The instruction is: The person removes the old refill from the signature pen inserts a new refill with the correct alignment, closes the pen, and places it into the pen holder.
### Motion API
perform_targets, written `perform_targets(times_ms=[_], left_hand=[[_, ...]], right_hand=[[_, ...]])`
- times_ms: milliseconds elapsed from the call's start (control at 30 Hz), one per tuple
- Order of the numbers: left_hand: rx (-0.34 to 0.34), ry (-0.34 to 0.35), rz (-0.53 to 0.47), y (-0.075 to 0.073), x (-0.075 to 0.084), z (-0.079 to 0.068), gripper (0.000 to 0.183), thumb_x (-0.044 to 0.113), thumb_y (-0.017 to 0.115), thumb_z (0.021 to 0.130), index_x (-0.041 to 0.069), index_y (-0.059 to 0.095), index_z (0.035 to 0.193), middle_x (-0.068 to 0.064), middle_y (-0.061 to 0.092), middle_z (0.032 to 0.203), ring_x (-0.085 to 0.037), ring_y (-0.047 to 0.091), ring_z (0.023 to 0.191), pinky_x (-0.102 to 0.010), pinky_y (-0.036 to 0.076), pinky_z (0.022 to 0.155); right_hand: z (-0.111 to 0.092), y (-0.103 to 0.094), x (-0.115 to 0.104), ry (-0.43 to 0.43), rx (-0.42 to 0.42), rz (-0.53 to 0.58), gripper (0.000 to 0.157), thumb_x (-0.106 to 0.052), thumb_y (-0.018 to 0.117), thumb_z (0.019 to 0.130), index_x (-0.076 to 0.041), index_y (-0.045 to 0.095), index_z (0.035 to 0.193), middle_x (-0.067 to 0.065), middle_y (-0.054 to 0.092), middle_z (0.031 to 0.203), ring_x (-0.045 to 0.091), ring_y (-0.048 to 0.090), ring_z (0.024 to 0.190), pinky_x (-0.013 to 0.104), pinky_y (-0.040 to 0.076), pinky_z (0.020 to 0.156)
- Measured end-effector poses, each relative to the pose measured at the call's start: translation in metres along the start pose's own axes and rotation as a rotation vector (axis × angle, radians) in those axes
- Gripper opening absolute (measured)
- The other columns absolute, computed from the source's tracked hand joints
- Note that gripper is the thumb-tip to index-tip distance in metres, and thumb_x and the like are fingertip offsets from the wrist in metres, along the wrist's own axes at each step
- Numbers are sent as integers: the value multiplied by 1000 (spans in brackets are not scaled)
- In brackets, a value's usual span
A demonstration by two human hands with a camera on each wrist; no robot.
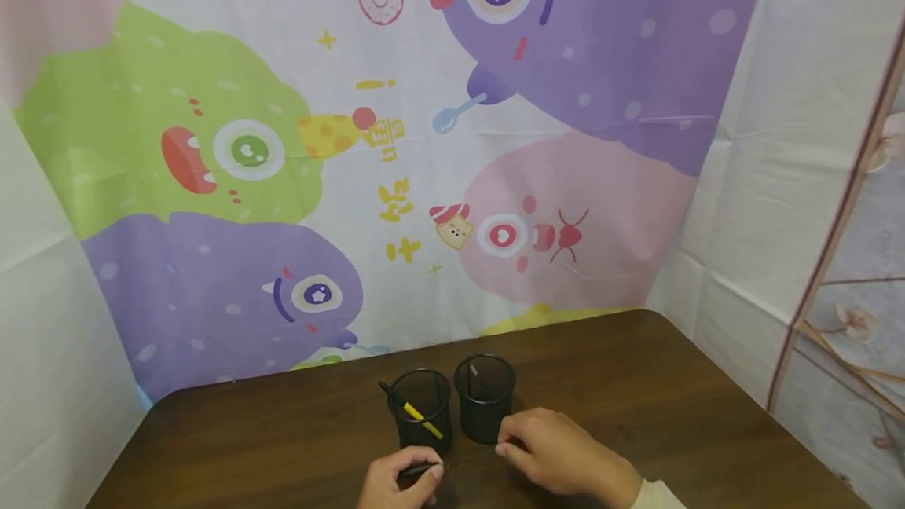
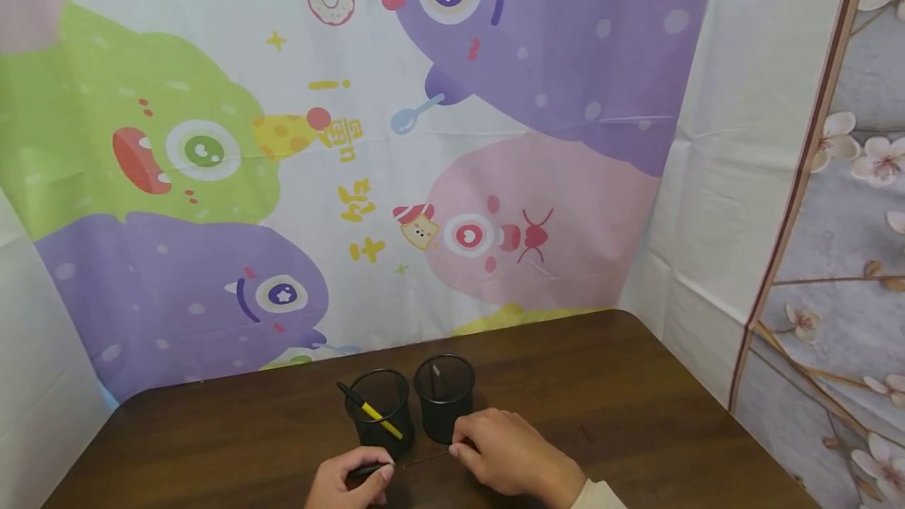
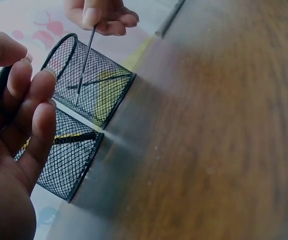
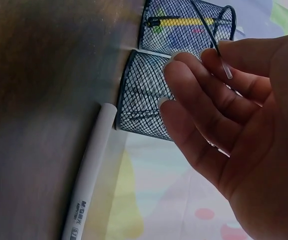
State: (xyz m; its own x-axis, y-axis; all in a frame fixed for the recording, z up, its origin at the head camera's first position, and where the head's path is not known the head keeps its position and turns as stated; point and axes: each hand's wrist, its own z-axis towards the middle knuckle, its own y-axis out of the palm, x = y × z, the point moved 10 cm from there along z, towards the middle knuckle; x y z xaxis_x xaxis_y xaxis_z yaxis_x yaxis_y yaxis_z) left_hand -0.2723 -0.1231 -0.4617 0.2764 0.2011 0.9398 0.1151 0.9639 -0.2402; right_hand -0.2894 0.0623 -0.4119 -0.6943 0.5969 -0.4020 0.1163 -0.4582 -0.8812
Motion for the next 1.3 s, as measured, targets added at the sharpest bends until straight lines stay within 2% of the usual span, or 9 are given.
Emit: perform_targets(times_ms=[267, 800, 1033, 1300], left_hand=[[-17, -13, -3, 1, 0, 1, 10, 14, 74, 91, 5, 73, 94, 5, 65, 62, -12, 65, 56, -29, 55, 56], [-27, 16, -58, 6, 1, 0, 21, 15, 74, 92, -3, 73, 103, -2, 69, 72, -14, 66, 58, -32, 56, 57], [-22, 29, -55, 4, 3, -2, 19, 14, 76, 90, 1, 75, 103, -1, 70, 75, -13, 66, 57, -32, 57, 57], [-32, 24, -60, 5, 4, -2, 21, 16, 76, 90, 1, 76, 106, -4, 72, 79, -13, 65, 56, -31, 56, 56]], right_hand=[[1, 7, 2, 33, -41, 11, 10, -28, 66, 99, -25, 68, 89, -24, 58, 82, -4, 52, 72, 25, 49, 65], [2, 15, -1, -1, -38, 1, 11, -27, 65, 100, -26, 67, 89, -24, 58, 83, -4, 52, 71, 23, 48, 63], [8, 16, -1, 7, -33, -50, 11, -27, 66, 98, -27, 66, 87, -23, 57, 82, -4, 51, 71, 24, 48, 63], [10, 23, 3, 39, -71, -66, 9, -28, 68, 97, -26, 67, 87, -22, 59, 82, -3, 53, 73, 26, 49, 64]])
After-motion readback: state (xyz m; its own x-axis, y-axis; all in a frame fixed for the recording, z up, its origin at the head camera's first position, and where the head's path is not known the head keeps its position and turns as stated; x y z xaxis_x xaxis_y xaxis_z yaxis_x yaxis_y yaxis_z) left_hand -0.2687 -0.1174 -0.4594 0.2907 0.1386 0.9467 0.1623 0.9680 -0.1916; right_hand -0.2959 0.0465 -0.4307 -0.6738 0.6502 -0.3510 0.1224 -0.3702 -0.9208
